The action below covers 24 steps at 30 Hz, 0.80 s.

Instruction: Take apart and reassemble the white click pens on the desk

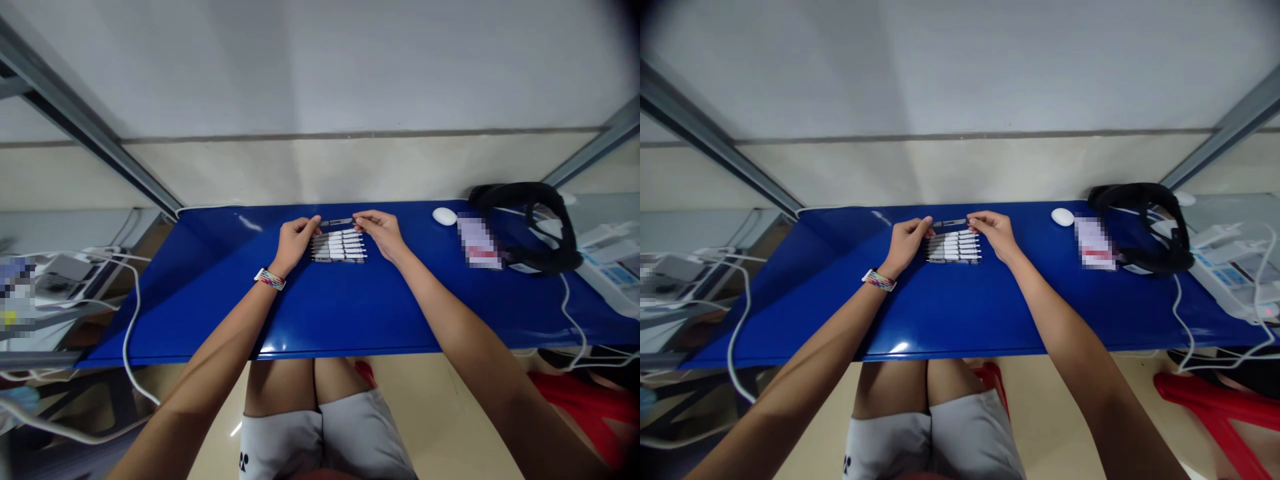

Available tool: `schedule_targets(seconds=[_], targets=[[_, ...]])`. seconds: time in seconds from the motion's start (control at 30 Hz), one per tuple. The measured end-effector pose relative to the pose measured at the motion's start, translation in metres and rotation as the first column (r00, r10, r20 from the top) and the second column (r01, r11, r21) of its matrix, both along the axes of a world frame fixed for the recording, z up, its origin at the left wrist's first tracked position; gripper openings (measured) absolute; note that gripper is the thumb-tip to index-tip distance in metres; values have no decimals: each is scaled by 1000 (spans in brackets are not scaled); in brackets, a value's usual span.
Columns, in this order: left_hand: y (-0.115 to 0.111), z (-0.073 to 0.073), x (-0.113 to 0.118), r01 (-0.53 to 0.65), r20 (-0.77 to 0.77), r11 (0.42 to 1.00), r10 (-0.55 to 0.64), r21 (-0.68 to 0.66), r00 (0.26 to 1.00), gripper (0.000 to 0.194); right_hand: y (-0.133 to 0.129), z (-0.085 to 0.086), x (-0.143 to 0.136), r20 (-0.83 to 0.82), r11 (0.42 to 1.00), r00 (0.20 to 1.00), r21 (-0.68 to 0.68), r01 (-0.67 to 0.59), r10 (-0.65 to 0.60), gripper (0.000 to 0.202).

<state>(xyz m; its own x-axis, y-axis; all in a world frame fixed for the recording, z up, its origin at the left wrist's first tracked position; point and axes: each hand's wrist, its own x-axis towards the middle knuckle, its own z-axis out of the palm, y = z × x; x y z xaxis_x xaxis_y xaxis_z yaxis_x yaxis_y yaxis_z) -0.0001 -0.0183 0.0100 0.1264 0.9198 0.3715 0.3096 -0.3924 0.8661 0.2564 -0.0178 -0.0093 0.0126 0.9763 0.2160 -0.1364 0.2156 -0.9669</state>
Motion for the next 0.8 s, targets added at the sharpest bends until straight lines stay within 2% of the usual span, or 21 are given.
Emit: schedule_targets(seconds=[0.03,0.13,0.3,0.5,0.67,0.73,0.8], targets=[[0,0,0,1,5,1000,-1,4,1000,50,0,0,0,-2,1000,1000,-2,-2,2,29],[-1,0,1,3,51,1000,-4,27,999,26,0,0,0,-23,1000,1000,-12,1,-2,30],[0,-2,0,19,38,998,-21,52,999,23,0,1,2,-74,1000,997,-7,-3,3,26],[-1,1,0,4,-36,999,-2,41,999,49,-2,4,4,-62,1000,998,-20,-13,12,30],[-1,2,0,10,-30,998,-9,59,1000,62,-1,3,5,-64,999,998,-34,-25,23,32],[-1,1,0,11,-31,999,-10,37,999,60,0,2,5,-70,999,997,-30,-38,36,32],[0,-1,0,15,-10,1000,-15,19,1000,45,2,0,5,-69,999,997,-39,-36,33,33]])
